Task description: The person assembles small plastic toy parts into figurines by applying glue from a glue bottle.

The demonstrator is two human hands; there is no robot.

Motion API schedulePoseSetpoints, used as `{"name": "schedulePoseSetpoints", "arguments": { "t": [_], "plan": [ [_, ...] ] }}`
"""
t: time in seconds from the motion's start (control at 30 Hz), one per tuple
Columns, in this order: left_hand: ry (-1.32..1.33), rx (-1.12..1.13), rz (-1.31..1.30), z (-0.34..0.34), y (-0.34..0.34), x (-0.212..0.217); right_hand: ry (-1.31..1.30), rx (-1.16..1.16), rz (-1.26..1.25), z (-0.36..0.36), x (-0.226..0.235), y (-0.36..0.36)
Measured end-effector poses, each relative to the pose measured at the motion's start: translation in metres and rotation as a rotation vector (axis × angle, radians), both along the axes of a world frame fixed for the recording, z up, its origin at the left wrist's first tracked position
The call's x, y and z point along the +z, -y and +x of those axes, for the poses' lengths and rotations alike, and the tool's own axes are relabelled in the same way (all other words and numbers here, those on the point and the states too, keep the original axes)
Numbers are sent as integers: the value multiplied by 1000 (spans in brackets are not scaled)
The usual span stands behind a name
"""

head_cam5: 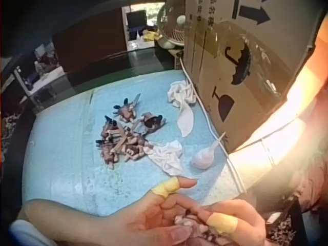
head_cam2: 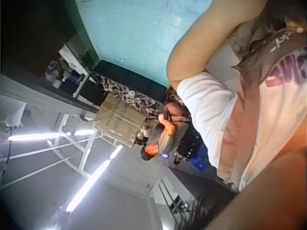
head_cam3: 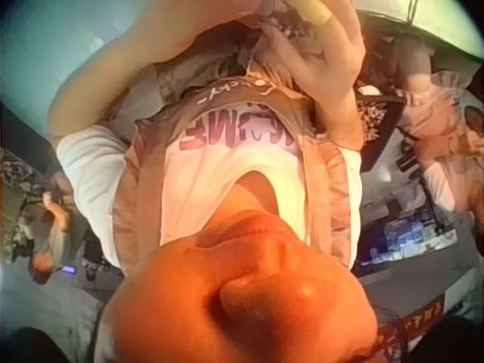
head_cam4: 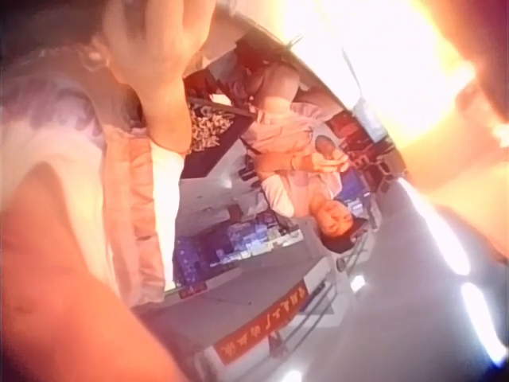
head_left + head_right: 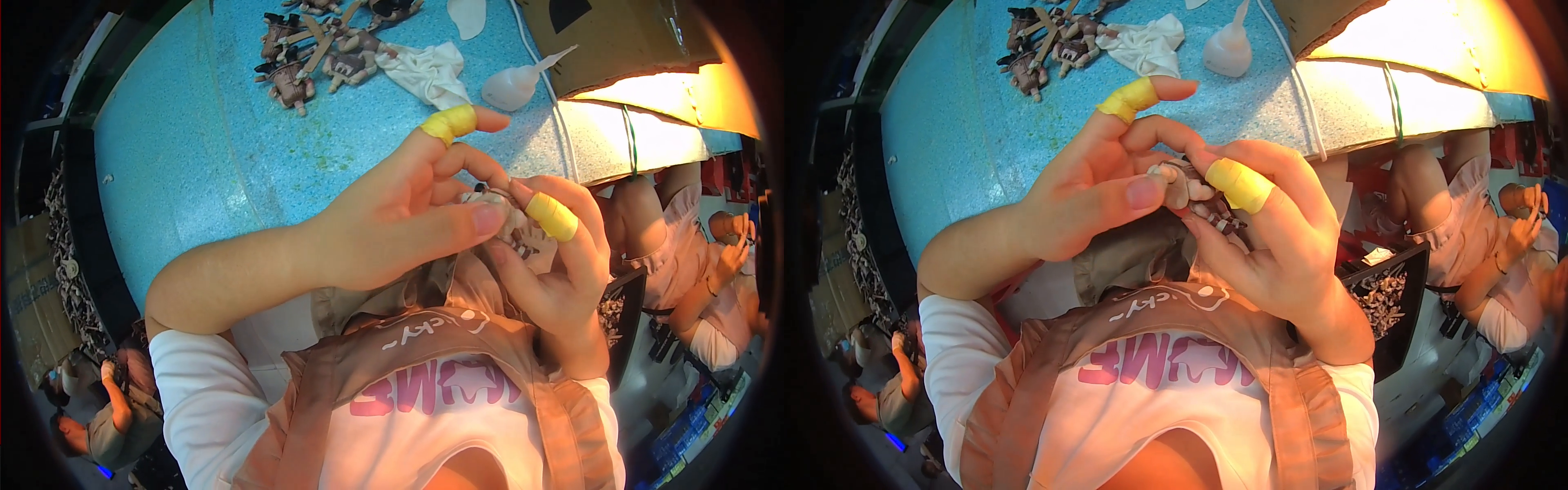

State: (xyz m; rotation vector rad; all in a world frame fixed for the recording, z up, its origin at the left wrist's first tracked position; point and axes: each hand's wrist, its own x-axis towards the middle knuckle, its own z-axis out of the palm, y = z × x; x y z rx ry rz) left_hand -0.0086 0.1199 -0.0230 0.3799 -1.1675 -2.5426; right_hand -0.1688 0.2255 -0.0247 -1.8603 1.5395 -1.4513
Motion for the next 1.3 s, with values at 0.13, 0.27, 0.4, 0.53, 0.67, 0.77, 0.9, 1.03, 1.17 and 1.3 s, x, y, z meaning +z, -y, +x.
{"name": "schedulePoseSetpoints", "arguments": {
  "t": [0.13, 0.27, 0.4, 0.53, 0.67, 0.77, 0.9, 1.03, 1.17, 1.3],
  "plan": [
    [-1, -80, -13, 1, 3, -1, -62, -12, -50, 2, -3, 2],
    [-39, -57, -25, -1, 0, -4, -65, -49, -42, 3, -4, 2],
    [-48, -60, -27, 0, 0, -6, -159, -48, -116, 5, -3, 5],
    [-54, -59, -50, 1, -1, -10, -185, -60, -132, 8, -4, 5],
    [-62, -38, -85, 2, -4, -11, -172, -61, -118, 10, -7, 4],
    [-119, -8, -113, 2, -8, -14, -137, -46, -97, 10, -6, 3],
    [-212, 99, -435, 0, -11, -20, -90, 3, -183, 7, -12, 3],
    [-199, 170, -798, -1, -4, -19, -178, 9, -194, 4, -7, 1],
    [-210, 257, -1178, -4, 5, -14, -68, 74, 34, 3, 5, -5],
    [-134, 300, -1254, -2, -1, -10, 120, 17, -46, 12, -5, -2]
  ]
}}
